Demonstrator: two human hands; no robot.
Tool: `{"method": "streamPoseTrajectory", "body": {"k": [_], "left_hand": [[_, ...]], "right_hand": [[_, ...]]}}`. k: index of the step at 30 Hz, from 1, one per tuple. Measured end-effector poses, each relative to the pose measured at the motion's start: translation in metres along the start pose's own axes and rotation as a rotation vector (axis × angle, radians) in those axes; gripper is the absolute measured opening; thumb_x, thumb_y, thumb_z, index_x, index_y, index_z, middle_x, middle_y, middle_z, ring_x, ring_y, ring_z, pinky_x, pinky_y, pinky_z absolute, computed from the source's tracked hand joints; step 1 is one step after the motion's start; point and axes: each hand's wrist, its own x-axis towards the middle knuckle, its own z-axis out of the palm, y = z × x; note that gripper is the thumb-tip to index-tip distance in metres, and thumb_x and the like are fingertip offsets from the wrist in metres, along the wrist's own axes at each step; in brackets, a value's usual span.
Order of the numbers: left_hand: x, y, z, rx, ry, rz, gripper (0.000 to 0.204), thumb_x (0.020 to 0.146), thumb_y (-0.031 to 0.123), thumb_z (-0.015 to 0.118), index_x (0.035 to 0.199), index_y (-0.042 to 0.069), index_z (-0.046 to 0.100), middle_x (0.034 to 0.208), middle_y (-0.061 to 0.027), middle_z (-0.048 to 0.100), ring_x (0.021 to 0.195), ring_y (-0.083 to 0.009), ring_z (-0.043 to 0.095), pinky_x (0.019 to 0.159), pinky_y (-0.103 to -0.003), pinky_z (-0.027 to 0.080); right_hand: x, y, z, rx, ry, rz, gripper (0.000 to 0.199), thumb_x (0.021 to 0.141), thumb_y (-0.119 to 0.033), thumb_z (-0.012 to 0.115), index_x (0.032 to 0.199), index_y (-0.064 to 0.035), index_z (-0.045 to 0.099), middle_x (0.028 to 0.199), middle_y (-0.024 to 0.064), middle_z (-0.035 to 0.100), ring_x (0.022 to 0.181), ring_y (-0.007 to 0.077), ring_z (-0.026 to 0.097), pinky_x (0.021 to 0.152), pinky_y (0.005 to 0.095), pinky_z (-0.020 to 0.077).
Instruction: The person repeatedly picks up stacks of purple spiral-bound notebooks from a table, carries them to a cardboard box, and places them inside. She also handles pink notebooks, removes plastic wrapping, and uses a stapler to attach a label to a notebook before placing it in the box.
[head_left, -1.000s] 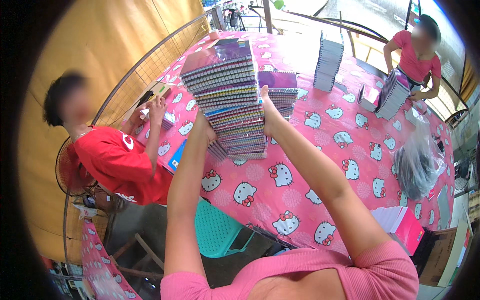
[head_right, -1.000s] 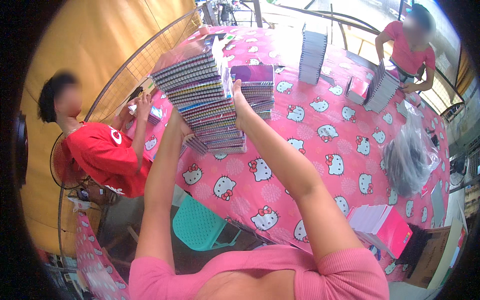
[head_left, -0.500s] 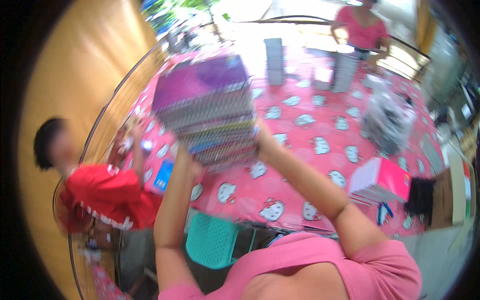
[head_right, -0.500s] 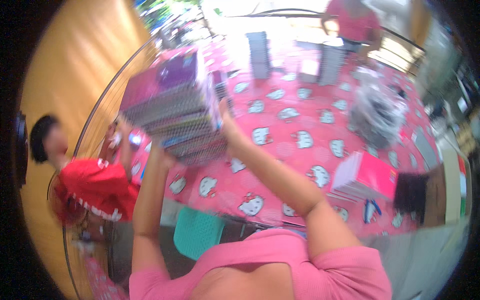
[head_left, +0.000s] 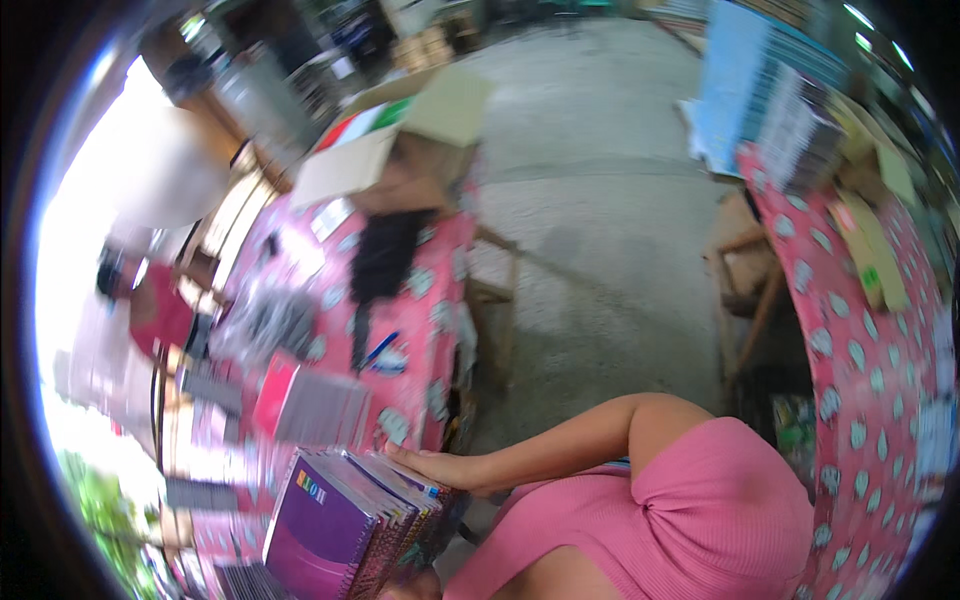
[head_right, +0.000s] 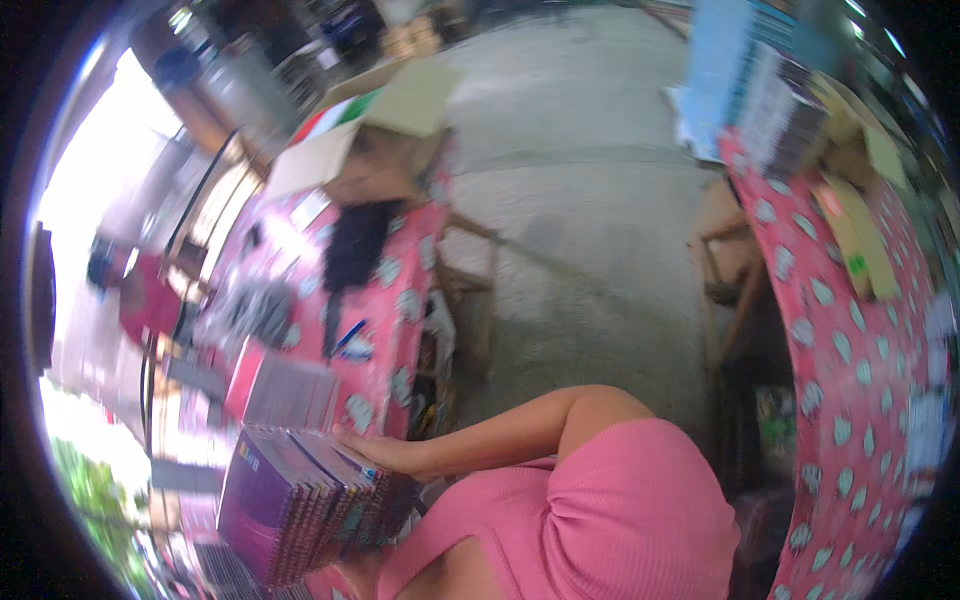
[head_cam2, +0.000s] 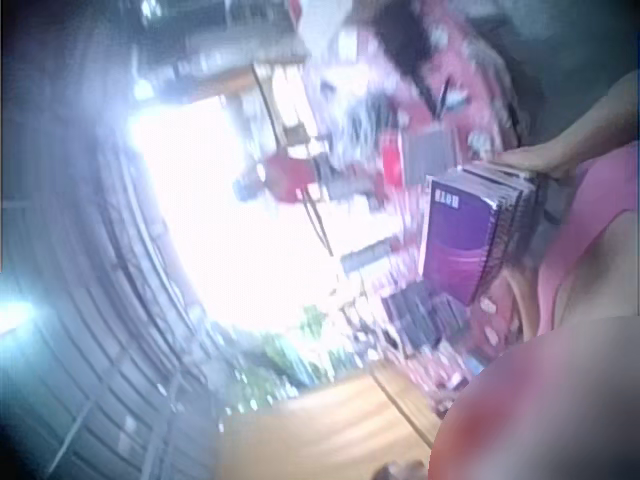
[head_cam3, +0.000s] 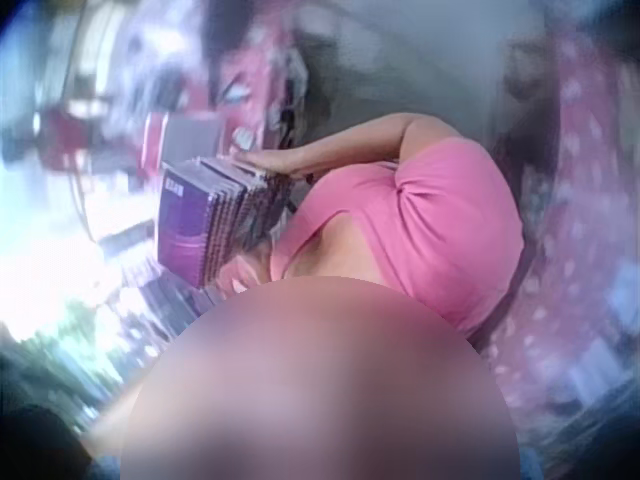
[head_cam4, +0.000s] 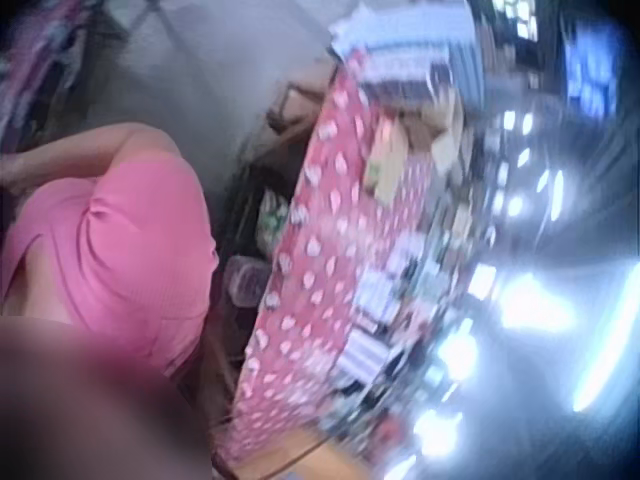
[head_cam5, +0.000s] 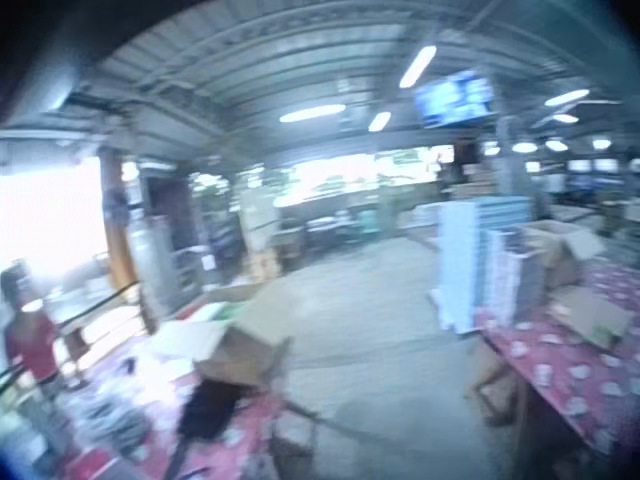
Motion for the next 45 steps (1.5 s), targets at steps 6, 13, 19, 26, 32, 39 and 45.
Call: {"method": "streamPoseTrajectory", "body": {"k": [6, 13, 19, 26, 32, 39, 45], "left_hand": [[0.028, -0.054, 0.169, 0.988, -0.687, 0.396, 0.043, 0.082, 0.019, 0.059, 0.121, 0.005, 0.048, 0.12, -0.0154, 0.053, 0.11, -0.0346, 0.05, 0.097, -0.05, 0.037], [0.025, -0.159, 0.382, -0.109, -0.61, -0.739, 0.032, 0.091, 0.02, 0.044, 0.117, 0.004, 0.051, 0.12, -0.0126, 0.054, 0.115, -0.0264, 0.047, 0.101, -0.041, 0.034], [-0.002, -0.234, 0.568, 0.11, -0.951, -0.842, 0.054, 0.093, 0.048, 0.037, 0.127, 0.006, 0.043, 0.131, -0.0119, 0.045, 0.118, -0.0264, 0.044, 0.103, -0.043, 0.031], [-0.027, -0.326, 0.769, 0.012, -1.298, -0.985, 0.078, 0.088, 0.066, 0.025, 0.139, 0.008, 0.028, 0.137, -0.0124, 0.039, 0.124, -0.0269, 0.041, 0.104, -0.043, 0.032], [-0.047, -0.414, 0.86, 0.115, -1.176, -0.919, 0.079, 0.089, 0.062, 0.029, 0.132, -0.004, 0.032, 0.13, -0.0157, 0.043, 0.116, -0.025, 0.045, 0.098, -0.037, 0.035], [-0.057, -0.47, 0.883, -0.009, -1.041, -1.038, 0.073, 0.092, 0.056, 0.035, 0.125, -0.009, 0.041, 0.124, -0.0158, 0.047, 0.111, -0.0226, 0.047, 0.094, -0.034, 0.037], [-0.056, -0.466, 0.908, -0.096, -0.97, -0.956, 0.07, 0.092, 0.056, 0.035, 0.13, -0.003, 0.036, 0.127, -0.0122, 0.045, 0.111, -0.0228, 0.047, 0.095, -0.034, 0.038]], "right_hand": [[-0.177, 0.001, -0.112, 0.157, 0.352, -0.341, 0.08, 0.084, -0.072, 0.026, 0.137, -0.0146, 0.038, 0.139, 0.0093, 0.039, 0.127, 0.0206, 0.037, 0.102, 0.0387, 0.0323], [-0.364, 0.015, -0.215, 0.504, 0.8, -0.502, 0.092, 0.074, -0.078, 0.041, 0.137, -0.0109, 0.037, 0.14, 0.0115, 0.038, 0.128, 0.0297, 0.036, 0.103, 0.0455, 0.0305], [-0.504, 0.051, -0.327, 0.48, 1.273, -0.812, 0.057, 0.087, -0.053, 0.048, 0.122, -0.008, 0.052, 0.124, 0.0092, 0.054, 0.112, 0.0226, 0.051, 0.094, 0.0404, 0.0413], [-0.655, -0.008, -0.394, 0.311, 1.183, -1.139, 0.041, 0.094, -0.025, 0.042, 0.132, -0.011, 0.042, 0.129, 0.0079, 0.05, 0.113, 0.0222, 0.05, 0.095, 0.0371, 0.0422], [-0.715, -0.05, -0.44, 0.539, 1.554, -1.134, 0.037, 0.094, -0.026, 0.043, 0.127, -0.0105, 0.049, 0.126, 0.0096, 0.052, 0.111, 0.0228, 0.052, 0.095, 0.0396, 0.0435], [-0.745, -0.034, -0.505, 0.554, 1.584, -1.05, 0.038, 0.094, -0.027, 0.044, 0.127, -0.009, 0.049, 0.124, 0.0105, 0.053, 0.109, 0.0226, 0.054, 0.094, 0.0403, 0.0437], [-0.768, -0.042, -0.539, 0.536, 1.48, -0.905, 0.039, 0.094, -0.027, 0.043, 0.128, -0.0076, 0.048, 0.124, 0.011, 0.053, 0.11, 0.0229, 0.052, 0.095, 0.0399, 0.0427]]}}
